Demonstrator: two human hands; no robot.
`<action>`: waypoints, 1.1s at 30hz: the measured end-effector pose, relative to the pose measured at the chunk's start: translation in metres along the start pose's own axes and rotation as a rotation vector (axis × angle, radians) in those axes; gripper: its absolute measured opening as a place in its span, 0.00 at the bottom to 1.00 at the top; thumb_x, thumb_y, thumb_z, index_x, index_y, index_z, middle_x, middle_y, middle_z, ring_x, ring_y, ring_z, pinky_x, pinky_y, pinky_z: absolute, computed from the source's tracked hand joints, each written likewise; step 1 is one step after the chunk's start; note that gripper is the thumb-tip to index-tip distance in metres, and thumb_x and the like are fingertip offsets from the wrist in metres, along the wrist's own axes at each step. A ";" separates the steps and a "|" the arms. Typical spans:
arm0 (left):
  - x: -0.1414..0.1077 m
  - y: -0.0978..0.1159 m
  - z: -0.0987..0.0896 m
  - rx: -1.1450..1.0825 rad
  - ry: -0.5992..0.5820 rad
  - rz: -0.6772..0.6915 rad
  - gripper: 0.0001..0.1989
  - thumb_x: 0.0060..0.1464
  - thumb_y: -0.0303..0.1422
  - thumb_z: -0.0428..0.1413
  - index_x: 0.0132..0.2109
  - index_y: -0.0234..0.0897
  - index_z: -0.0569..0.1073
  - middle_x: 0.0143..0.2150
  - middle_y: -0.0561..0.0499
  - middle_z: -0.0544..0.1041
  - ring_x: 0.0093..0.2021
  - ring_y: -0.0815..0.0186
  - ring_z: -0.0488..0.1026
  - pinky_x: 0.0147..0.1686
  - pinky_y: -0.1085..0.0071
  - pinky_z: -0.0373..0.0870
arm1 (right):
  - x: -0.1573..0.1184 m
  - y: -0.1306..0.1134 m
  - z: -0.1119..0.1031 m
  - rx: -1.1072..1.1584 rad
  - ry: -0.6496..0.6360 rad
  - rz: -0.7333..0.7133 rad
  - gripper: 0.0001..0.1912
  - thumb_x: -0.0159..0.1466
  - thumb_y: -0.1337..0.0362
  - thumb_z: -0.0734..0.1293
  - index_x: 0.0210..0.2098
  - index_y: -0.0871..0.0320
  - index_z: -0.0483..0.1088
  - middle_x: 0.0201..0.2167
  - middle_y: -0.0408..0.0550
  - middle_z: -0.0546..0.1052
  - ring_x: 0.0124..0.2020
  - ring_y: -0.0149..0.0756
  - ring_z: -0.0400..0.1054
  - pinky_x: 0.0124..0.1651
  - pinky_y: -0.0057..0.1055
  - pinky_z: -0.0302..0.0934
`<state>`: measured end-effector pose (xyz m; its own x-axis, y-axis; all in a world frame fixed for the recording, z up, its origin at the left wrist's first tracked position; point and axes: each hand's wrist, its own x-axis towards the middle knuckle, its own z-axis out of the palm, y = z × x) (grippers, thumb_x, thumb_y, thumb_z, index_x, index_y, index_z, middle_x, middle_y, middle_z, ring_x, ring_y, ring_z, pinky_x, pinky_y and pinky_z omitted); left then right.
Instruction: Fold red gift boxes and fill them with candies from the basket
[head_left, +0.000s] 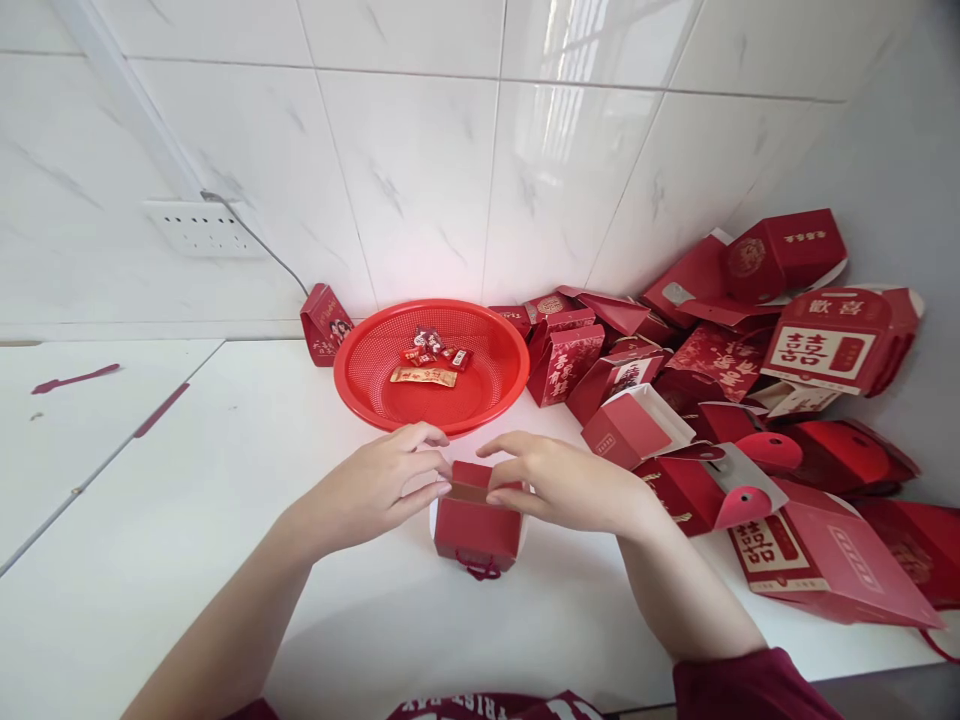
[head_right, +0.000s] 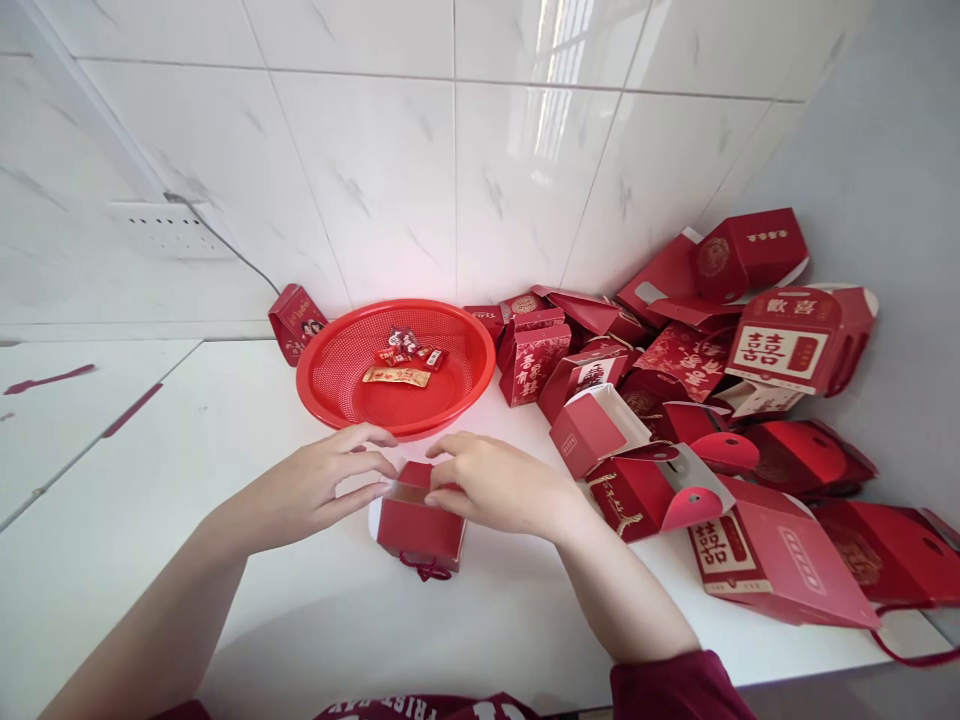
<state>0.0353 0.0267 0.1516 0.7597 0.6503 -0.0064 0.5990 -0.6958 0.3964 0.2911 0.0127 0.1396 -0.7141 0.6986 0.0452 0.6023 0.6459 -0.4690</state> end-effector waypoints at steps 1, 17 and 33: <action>0.001 -0.001 0.001 0.006 -0.004 -0.022 0.15 0.68 0.38 0.46 0.44 0.41 0.77 0.50 0.49 0.73 0.48 0.62 0.72 0.47 0.69 0.67 | 0.000 0.002 0.001 0.009 -0.039 0.012 0.13 0.71 0.60 0.63 0.38 0.58 0.78 0.48 0.52 0.77 0.45 0.40 0.73 0.47 0.35 0.65; 0.008 -0.004 0.016 -0.144 -0.208 -0.070 0.10 0.59 0.27 0.50 0.38 0.40 0.76 0.37 0.52 0.76 0.36 0.65 0.74 0.34 0.72 0.64 | -0.001 0.011 0.007 -0.030 0.128 0.186 0.15 0.72 0.62 0.61 0.53 0.54 0.74 0.50 0.52 0.74 0.46 0.40 0.73 0.49 0.36 0.67; 0.004 0.000 0.006 -0.065 -0.073 -0.046 0.15 0.67 0.35 0.45 0.51 0.44 0.76 0.46 0.50 0.77 0.43 0.63 0.75 0.40 0.70 0.67 | -0.017 0.036 -0.017 -0.049 0.030 0.321 0.13 0.62 0.73 0.62 0.31 0.56 0.78 0.33 0.48 0.81 0.36 0.38 0.74 0.39 0.31 0.63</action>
<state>0.0396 0.0274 0.1464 0.7494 0.6556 -0.0922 0.6179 -0.6426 0.4531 0.3312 0.0288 0.1367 -0.4747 0.8772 -0.0719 0.8119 0.4049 -0.4206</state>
